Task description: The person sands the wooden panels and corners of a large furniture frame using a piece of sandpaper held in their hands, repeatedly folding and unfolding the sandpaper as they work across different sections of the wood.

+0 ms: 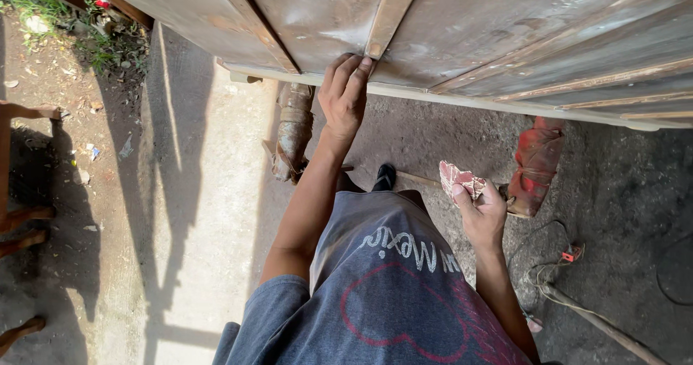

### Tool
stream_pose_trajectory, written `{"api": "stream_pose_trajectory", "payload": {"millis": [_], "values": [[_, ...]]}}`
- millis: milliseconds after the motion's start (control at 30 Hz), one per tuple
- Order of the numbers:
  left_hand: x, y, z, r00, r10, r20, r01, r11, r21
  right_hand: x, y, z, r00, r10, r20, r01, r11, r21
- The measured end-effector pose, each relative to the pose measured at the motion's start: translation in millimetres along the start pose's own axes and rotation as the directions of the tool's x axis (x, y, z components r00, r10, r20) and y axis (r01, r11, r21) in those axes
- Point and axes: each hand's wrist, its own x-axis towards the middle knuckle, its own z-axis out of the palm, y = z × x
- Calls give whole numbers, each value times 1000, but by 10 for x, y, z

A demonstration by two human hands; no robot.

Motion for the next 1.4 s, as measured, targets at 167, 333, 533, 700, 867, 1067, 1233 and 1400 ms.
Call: {"api": "stream_pose_trajectory", "payload": {"millis": [167, 333, 533, 700, 867, 1067, 1233, 1400], "values": [[66, -142, -70, 991, 96, 88, -93, 995, -37, -16, -265, 319, 1000, -2, 24, 2, 1000, -26], [-15, -257, -59, 968, -41, 248, 64, 994, -84, -2, -356, 548, 996, -31, 78, 49, 969, -240], [-133, -170, -73, 936, -313, 164, 343, 914, -215, -134, -372, 705, 1000, -19, 5, 19, 950, -312], [-48, -183, 49, 904, -382, 192, 426, 842, -332, -341, -213, 818, 999, 10, -36, -19, 959, -284], [-72, -244, 109, 781, -542, 309, 624, 685, -377, -507, -161, 926, 996, 39, -76, -56, 970, -239], [-107, -95, 57, 858, -469, 208, 512, 764, -392, -546, -211, 919, 982, -21, -187, -31, 961, -273], [-138, 268, -227, 788, -353, 504, 585, 685, -434, -414, -270, 958, 963, -162, -215, 115, 970, -216], [-292, 698, -541, 370, 172, 913, 690, 608, -394, -253, -397, 974, 944, -233, -235, 215, 972, -101]]}}
